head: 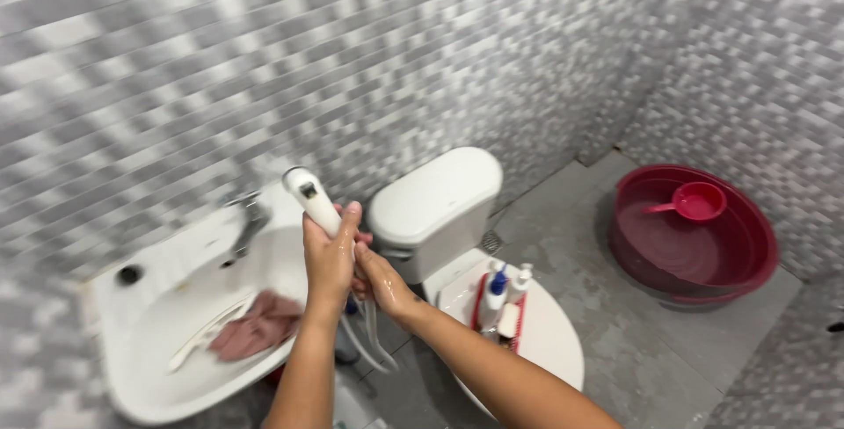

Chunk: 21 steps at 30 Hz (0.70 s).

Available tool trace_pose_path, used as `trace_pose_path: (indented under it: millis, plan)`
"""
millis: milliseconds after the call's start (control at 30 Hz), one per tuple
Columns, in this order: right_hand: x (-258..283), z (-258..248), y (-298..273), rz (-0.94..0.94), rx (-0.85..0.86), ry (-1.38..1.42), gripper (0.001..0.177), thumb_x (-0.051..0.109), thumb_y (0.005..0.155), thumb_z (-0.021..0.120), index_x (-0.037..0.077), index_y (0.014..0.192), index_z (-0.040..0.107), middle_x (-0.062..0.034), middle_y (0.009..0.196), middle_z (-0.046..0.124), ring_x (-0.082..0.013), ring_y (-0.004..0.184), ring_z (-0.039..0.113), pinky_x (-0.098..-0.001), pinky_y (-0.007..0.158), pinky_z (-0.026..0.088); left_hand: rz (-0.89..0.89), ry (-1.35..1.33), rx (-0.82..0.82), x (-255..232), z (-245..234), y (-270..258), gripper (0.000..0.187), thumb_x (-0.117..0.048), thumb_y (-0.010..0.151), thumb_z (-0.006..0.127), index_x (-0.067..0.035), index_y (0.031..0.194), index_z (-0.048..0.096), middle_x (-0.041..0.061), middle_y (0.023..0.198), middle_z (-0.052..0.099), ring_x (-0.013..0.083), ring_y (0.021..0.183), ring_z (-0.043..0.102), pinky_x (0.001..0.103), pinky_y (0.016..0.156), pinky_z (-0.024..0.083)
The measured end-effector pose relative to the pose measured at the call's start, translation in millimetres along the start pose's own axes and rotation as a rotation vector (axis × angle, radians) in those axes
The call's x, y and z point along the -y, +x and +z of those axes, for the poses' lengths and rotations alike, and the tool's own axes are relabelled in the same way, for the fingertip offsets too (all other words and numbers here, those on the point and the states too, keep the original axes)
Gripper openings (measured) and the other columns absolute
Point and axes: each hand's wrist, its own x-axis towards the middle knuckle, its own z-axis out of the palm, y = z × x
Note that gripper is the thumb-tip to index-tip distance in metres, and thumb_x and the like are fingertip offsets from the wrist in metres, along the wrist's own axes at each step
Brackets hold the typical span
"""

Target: Cleaning a toilet, its tank, and the surrounding bidet sprayer in a bathroom.

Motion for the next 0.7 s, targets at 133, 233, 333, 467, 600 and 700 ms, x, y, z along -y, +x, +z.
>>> trace_pose_path:
  millis: [133,233,333,467,600,700]
  plan:
    - [48,-84,-33,-0.028,-0.035,-0.23,0.05,0.047,0.105,0.048,0.008,0.134,0.057,-0.0014,0.117,0.064,-0.0092,0.104,0.06,-0.0245,0.091,0.052,-0.175,0.647,-0.068,-16,110,6,0.04,-0.041,0.097,0.066,-0.004,0.111,0.06,0.015,0.074,0.064,0.0289,0.065,0.066,0.045,0.06,0.05]
    - [95,-178,-65,0.025,-0.035,-0.519,0.045,0.036,0.104,0.057,0.009,0.14,0.059,-0.0024,0.123,0.064,-0.0114,0.112,0.057,-0.027,0.093,0.049,-0.031,0.954,-0.053,24,173,18,0.044,-0.045,0.094,0.067,-0.005,0.11,0.064,0.019,0.08,0.071,0.0359,0.075,0.072,0.048,0.068,0.054]
    - [136,-290,-83,0.23,-0.205,-0.604,0.041,0.034,0.098,0.06,0.016,0.135,0.063,0.0012,0.115,0.066,-0.0108,0.105,0.059,-0.0302,0.084,0.051,0.048,1.103,0.047,48,249,19,0.051,-0.048,0.091,0.069,-0.005,0.117,0.063,0.024,0.085,0.073,0.0439,0.087,0.07,0.053,0.075,0.053]
    - [169,-435,-94,0.384,-0.494,-0.563,0.038,0.031,0.095,0.06,0.019,0.131,0.066,-0.0017,0.102,0.063,-0.0138,0.09,0.057,-0.0356,0.079,0.053,-0.141,1.293,0.258,41,342,-2,0.044,-0.05,0.09,0.067,-0.011,0.11,0.063,0.023,0.083,0.075,0.046,0.087,0.07,0.055,0.077,0.052]
    - [200,-529,-97,0.289,-0.566,-0.584,0.036,0.038,0.098,0.055,0.017,0.123,0.07,0.0017,0.099,0.064,-0.0108,0.085,0.057,-0.0356,0.067,0.049,0.006,1.346,0.227,62,385,6,0.04,-0.048,0.092,0.065,-0.013,0.111,0.064,0.023,0.079,0.074,0.047,0.085,0.07,0.056,0.075,0.052]
    - [225,-568,-103,0.298,-0.656,-0.587,0.034,0.038,0.099,0.061,0.012,0.118,0.072,0.0007,0.101,0.065,-0.0127,0.084,0.055,-0.0316,0.067,0.047,0.073,1.357,0.302,59,420,18,0.037,-0.048,0.091,0.068,-0.013,0.104,0.066,0.021,0.079,0.073,0.0477,0.083,0.069,0.056,0.071,0.052]
